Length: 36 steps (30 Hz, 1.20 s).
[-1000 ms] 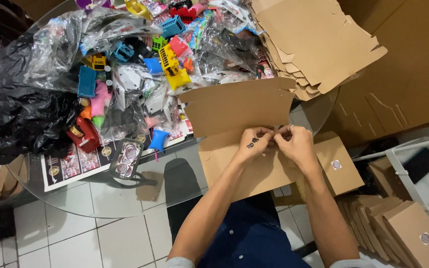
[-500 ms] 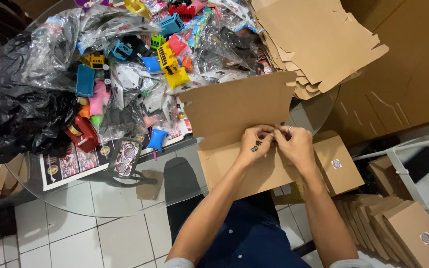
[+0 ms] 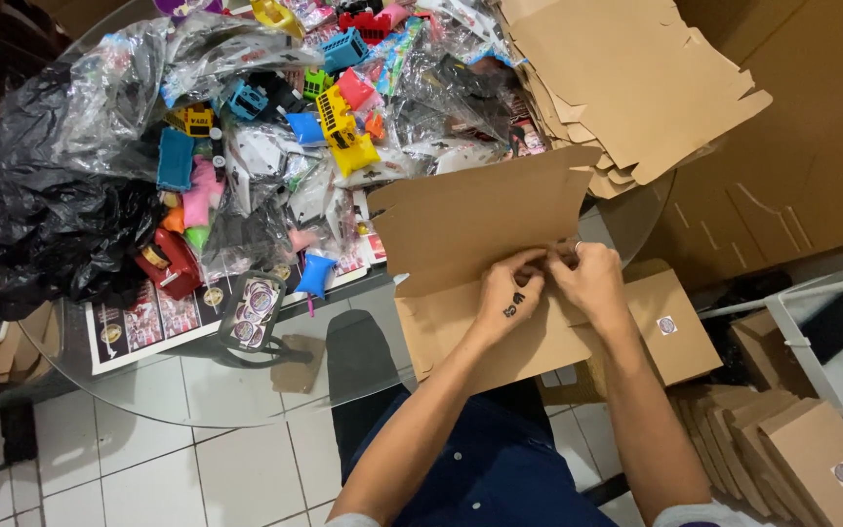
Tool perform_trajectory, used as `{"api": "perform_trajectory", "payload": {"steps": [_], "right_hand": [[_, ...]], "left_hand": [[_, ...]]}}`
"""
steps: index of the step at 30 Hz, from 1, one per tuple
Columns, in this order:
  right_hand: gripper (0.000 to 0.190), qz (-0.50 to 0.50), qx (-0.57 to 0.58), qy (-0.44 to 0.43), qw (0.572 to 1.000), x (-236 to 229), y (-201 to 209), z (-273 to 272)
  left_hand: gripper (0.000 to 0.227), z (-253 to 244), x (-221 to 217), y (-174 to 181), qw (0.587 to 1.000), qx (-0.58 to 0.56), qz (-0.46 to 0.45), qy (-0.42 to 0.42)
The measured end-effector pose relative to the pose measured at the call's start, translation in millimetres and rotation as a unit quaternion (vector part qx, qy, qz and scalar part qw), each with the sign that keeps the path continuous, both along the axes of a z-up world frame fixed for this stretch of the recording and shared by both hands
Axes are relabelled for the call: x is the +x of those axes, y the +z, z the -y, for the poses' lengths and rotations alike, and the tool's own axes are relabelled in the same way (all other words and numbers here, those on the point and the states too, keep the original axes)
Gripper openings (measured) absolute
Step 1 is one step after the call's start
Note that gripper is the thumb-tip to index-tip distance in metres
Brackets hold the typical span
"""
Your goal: A person is manually folding and assembling a small cardboard box on a table filled with toys.
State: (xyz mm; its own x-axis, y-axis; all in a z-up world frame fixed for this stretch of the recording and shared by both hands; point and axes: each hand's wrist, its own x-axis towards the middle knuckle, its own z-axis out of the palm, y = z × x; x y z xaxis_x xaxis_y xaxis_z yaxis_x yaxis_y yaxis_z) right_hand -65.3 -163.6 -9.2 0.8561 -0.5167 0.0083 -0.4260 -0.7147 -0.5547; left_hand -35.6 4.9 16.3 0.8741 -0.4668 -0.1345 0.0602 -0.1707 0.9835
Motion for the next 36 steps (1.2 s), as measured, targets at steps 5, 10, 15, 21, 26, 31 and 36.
{"api": "perform_trajectory", "payload": {"steps": [5, 10, 15, 21, 26, 31, 36], "right_hand": [[0.022, -0.016, 0.054, 0.041, 0.998, -9.8, 26.8, -11.1], [0.02, -0.026, 0.044, 0.023, 0.998, -8.0, -4.7, 5.2], [0.024, -0.053, 0.013, 0.023, 0.998, -1.6, -12.1, 12.8], [0.027, -0.066, 0.02, 0.042, 0.997, -5.3, 54.2, -25.7], [0.031, -0.072, 0.038, 0.063, 0.995, 1.9, 56.6, -25.3], [0.032, -0.095, 0.024, 0.077, 0.992, 8.7, 58.5, -28.4], [0.03, -0.052, -0.022, 0.087, 0.995, 15.9, 41.1, -27.2]], "left_hand": [[0.039, 0.0, -1.0, -11.8, 1.0, -0.004, 0.013, -0.007], [0.043, -6.2, -5.9, 6.1, 1.0, -0.001, 0.02, -0.022], [0.047, -9.7, -7.8, 6.7, 0.999, -0.015, 0.028, -0.043], [0.053, -30.5, -19.7, 26.7, 0.996, -0.036, 0.064, -0.054], [0.04, -75.3, -30.8, 24.2, 0.993, -0.004, 0.106, -0.042], [0.035, -145.6, -34.3, 28.1, 0.979, 0.174, 0.088, 0.054], [0.041, -188.7, -30.3, 29.8, 0.94, 0.264, 0.046, 0.211]]}}
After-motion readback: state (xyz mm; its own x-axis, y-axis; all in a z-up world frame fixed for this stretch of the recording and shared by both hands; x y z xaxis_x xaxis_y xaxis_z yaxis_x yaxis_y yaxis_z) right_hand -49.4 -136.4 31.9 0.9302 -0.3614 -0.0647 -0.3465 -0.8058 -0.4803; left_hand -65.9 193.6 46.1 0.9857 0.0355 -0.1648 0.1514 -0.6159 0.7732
